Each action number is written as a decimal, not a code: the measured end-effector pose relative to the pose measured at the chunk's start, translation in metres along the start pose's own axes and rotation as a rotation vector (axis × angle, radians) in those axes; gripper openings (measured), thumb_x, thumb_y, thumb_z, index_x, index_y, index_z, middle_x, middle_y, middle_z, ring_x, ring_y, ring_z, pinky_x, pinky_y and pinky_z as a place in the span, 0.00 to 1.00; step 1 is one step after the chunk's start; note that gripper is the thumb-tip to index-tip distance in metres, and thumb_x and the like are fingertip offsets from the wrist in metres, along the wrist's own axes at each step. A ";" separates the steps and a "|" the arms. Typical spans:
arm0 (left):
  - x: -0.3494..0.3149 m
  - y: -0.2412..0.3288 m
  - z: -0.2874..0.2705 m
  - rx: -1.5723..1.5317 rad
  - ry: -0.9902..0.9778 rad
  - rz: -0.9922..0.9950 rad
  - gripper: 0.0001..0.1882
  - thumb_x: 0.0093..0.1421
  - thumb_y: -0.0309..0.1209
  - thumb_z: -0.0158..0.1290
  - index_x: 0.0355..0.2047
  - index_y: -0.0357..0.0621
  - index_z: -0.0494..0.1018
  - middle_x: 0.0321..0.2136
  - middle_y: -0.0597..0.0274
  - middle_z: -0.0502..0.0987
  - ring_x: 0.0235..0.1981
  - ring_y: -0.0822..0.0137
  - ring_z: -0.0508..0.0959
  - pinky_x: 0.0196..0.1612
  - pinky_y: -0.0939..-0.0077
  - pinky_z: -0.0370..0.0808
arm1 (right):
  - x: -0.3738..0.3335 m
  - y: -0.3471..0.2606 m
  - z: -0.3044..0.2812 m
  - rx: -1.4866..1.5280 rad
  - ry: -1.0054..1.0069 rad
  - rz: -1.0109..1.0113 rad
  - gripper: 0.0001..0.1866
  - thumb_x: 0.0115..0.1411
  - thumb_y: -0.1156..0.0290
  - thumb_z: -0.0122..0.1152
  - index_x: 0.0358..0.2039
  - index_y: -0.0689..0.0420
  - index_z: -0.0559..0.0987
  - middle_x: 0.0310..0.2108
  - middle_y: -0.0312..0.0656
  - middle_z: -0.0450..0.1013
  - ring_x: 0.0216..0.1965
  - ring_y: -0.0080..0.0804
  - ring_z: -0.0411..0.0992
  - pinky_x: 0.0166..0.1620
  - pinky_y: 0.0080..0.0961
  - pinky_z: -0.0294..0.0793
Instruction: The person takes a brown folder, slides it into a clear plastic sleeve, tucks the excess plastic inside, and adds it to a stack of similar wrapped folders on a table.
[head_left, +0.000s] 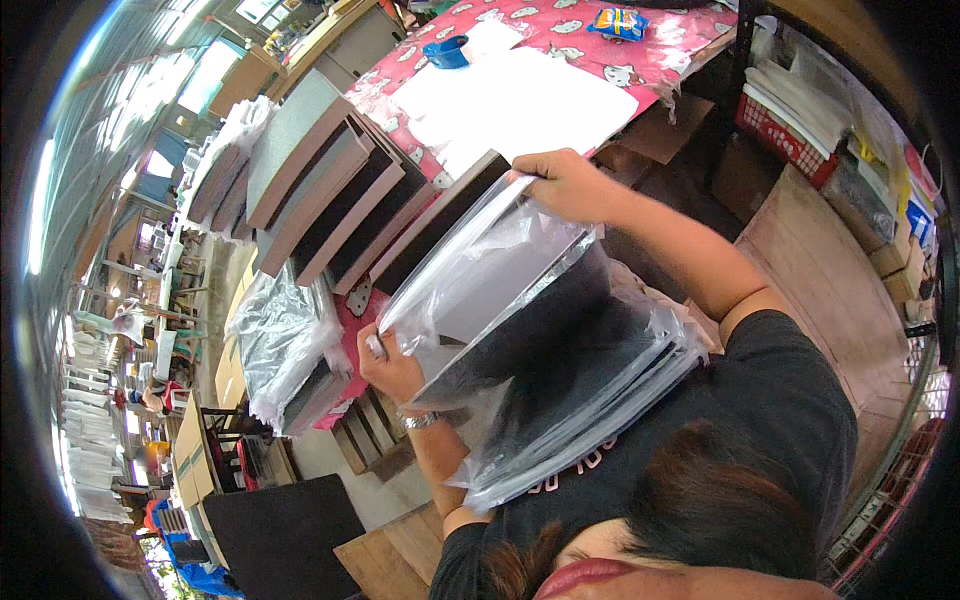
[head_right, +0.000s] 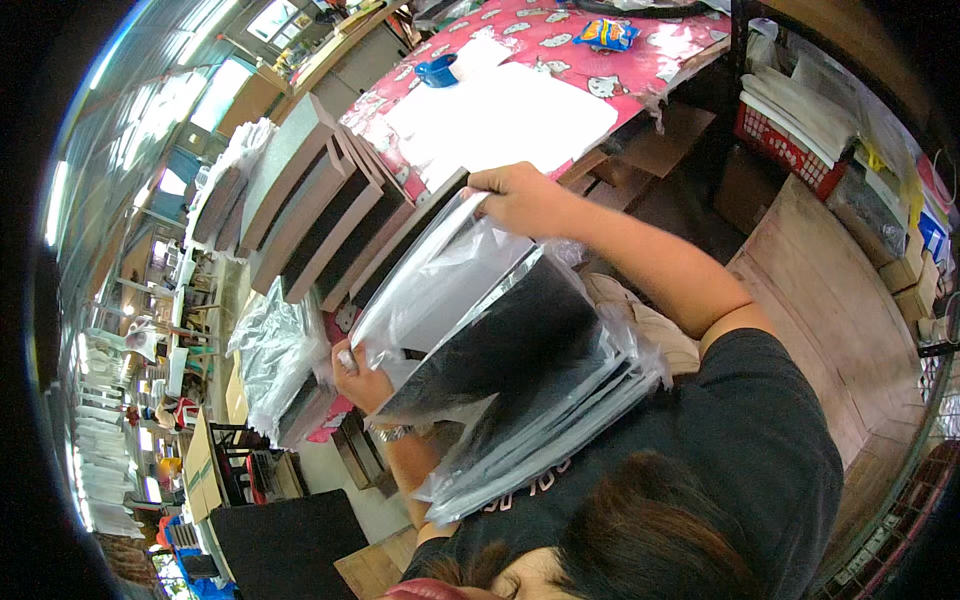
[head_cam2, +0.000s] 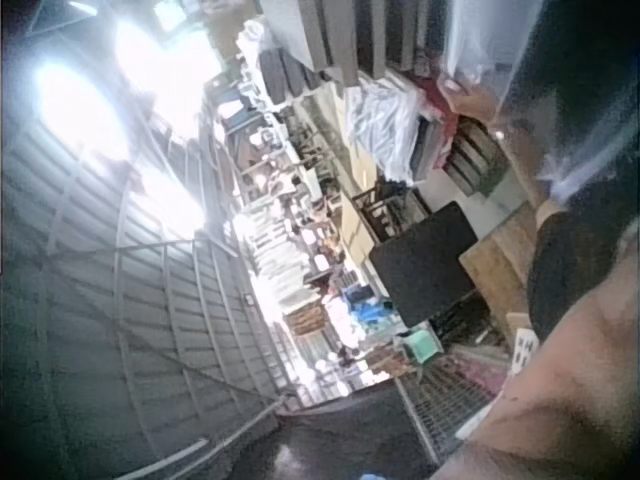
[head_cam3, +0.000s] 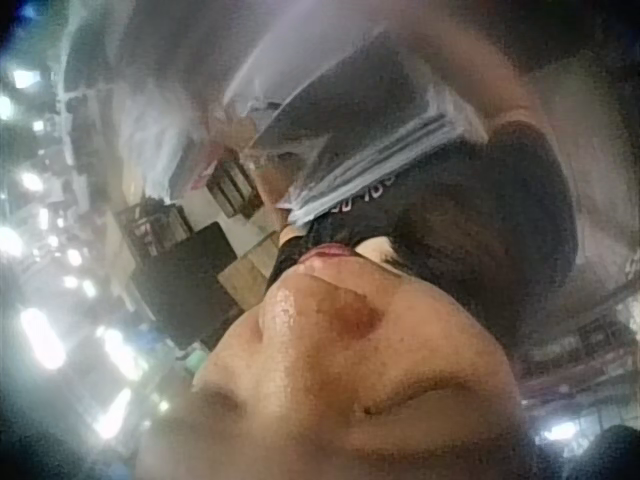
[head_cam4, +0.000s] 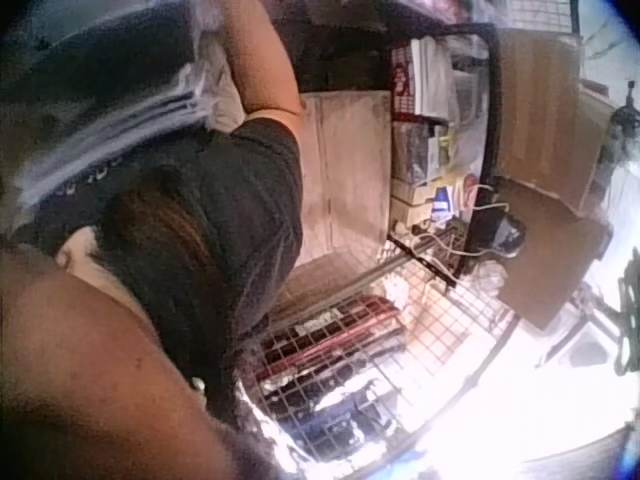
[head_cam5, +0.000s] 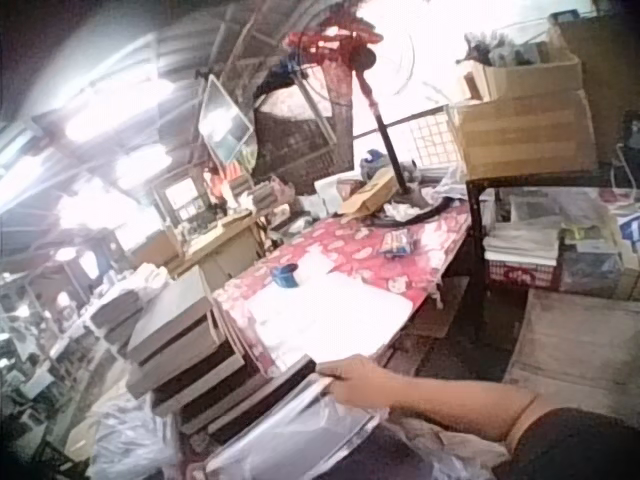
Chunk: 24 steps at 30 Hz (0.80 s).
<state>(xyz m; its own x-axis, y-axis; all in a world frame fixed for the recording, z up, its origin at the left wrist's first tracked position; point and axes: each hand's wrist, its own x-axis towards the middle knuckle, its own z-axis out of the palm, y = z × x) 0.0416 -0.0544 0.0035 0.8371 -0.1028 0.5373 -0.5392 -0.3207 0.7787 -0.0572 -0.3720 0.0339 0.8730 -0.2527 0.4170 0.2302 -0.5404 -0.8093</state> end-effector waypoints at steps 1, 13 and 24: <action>0.001 0.004 -0.011 -0.071 -0.074 -0.088 0.02 0.57 0.24 0.53 0.30 0.37 0.73 0.27 0.62 0.75 0.29 0.72 0.74 0.33 0.78 0.71 | -0.001 -0.003 -0.009 0.253 -0.111 0.134 0.05 0.53 0.78 0.58 0.32 0.60 0.76 0.25 0.37 0.71 0.30 0.29 0.72 0.36 0.22 0.70; -0.053 -0.126 -0.008 -0.728 -0.804 -1.027 0.08 0.59 0.30 0.54 0.36 0.40 0.74 0.22 0.69 0.74 0.21 0.74 0.72 0.22 0.81 0.67 | -0.102 0.173 0.042 1.192 -0.332 0.785 0.19 0.51 0.80 0.57 0.46 0.61 0.73 0.39 0.41 0.74 0.37 0.26 0.74 0.36 0.24 0.75; -0.110 -0.193 -0.026 -0.016 -0.355 -1.025 0.11 0.60 0.31 0.53 0.41 0.40 0.73 0.25 0.68 0.75 0.18 0.76 0.69 0.20 0.82 0.64 | -0.065 0.149 0.015 -0.268 -0.773 0.509 0.19 0.52 0.64 0.60 0.42 0.62 0.77 0.42 0.44 0.76 0.41 0.41 0.73 0.46 0.34 0.69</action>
<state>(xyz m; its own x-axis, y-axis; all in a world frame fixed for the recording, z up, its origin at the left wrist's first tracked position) 0.0510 0.0432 -0.1973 0.8673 -0.0604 -0.4941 0.4333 -0.3969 0.8092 -0.0730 -0.4243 -0.1203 0.9050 0.0393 -0.4236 -0.2770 -0.7014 -0.6568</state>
